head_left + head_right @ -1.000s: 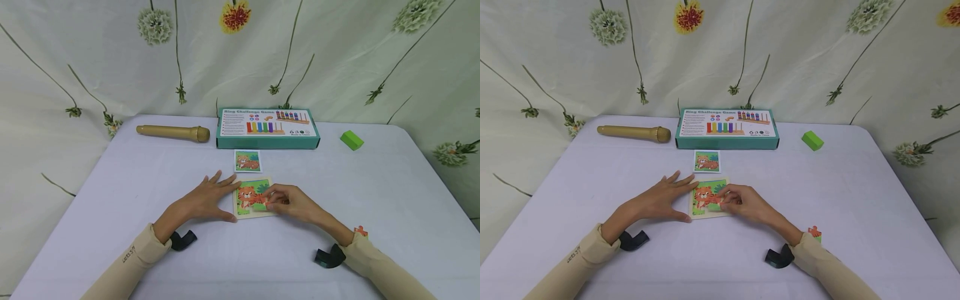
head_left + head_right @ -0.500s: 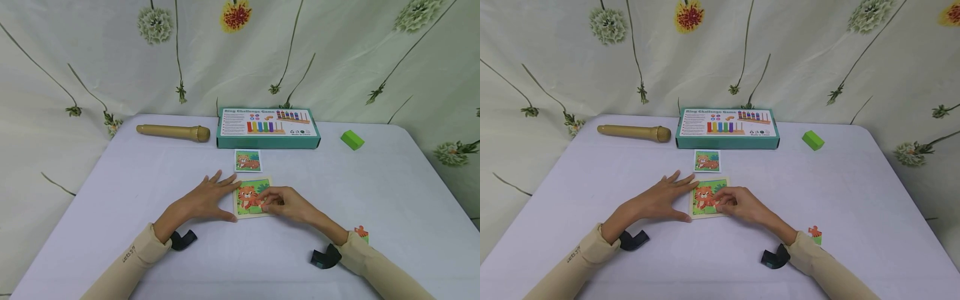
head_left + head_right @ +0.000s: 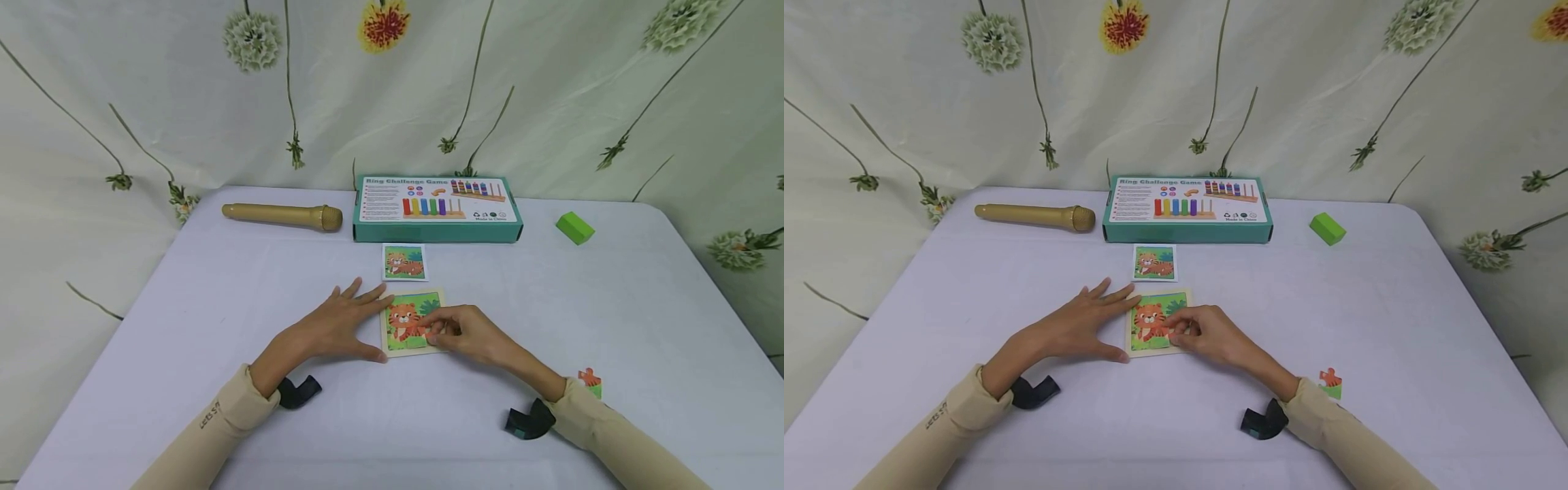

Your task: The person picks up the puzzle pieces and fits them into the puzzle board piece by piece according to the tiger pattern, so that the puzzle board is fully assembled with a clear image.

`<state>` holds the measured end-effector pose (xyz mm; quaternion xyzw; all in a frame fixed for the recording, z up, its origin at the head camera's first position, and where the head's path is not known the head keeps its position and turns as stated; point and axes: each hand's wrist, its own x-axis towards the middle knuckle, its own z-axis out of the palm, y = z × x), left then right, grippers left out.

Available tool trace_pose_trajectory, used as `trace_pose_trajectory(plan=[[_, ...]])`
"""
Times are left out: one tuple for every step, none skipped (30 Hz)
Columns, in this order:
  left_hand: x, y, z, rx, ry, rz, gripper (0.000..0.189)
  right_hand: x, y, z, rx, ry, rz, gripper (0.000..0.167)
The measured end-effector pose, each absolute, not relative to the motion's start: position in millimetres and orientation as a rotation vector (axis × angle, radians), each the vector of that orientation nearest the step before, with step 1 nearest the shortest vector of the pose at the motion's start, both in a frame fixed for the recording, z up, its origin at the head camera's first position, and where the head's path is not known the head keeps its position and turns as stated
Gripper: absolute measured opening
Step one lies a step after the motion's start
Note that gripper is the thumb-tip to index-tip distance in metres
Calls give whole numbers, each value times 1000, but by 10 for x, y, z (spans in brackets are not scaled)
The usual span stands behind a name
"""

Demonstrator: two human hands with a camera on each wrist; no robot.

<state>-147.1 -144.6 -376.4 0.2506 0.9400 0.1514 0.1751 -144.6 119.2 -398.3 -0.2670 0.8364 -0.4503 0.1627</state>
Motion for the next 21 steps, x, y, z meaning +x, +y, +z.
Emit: trace_pose_trajectory(plan=[[-1470,-1446,-3764,708,2663,430,98,-1443,1189,-3984,-762,2394,-1276,22],[-1471,-1446,-3764,707,2662,430,98,-1442,1188,-3984,-758,2401,-1270,22],[-1471,-1446,-3765,707,2662,428,98,-1439,1187,-3983,-753,2411,-1261,22],[-1472,-1446,-3765,705,2662,427,99,-1437,1187,-3984,-752,2418,-1255,22],[-1472,-1446,-3766,704,2661,424,99,-1437,1187,-3987,-757,2425,-1248,22],[-1473,-1446,-3767,703,2661,422,99,-1436,1187,-3988,-760,2432,-1243,21],[-1475,-1445,-3768,703,2660,420,99,-1434,1188,-3987,-762,2438,-1238,20],[-1476,-1445,-3768,703,2660,421,99,-1433,1186,-3986,-762,2442,-1234,20],[-1477,-1445,-3768,703,2659,422,99,-1432,1186,-3985,-767,2445,-1232,20],[-1477,-1446,-3768,702,2659,421,99,-1432,1187,-3986,-773,2446,-1231,20],[-1479,-1446,-3768,703,2658,420,99,-1430,1185,-3984,-779,2448,-1228,20],[-1480,-1447,-3769,704,2658,420,99,-1429,1183,-3981,-779,2450,-1228,20],[-1481,-1448,-3768,705,2659,420,99,-1428,1180,-3978,-784,2451,-1227,20],[-1482,-1449,-3769,707,2659,421,98,-1428,1179,-3978,-789,2454,-1223,20],[-1483,-1450,-3769,708,2658,421,98,-1428,1178,-3976,-796,2458,-1220,20],[-1483,-1450,-3769,709,2658,422,98,-1428,1176,-3973,-801,2461,-1220,21],[-1484,-1451,-3770,712,2657,424,98,-1427,1172,-3969,-804,2466,-1218,21],[-1484,-1451,-3770,713,2657,426,98,-1426,1170,-3967,-806,2468,-1219,21],[-1484,-1451,-3771,714,2657,427,98,-1425,1169,-3965,-808,2472,-1217,21],[-1484,-1452,-3773,714,2656,428,98,-1424,1168,-3963,-810,2478,-1214,20],[-1484,-1452,-3774,712,2655,429,98,-1423,1165,-3961,-811,2479,-1213,19]])
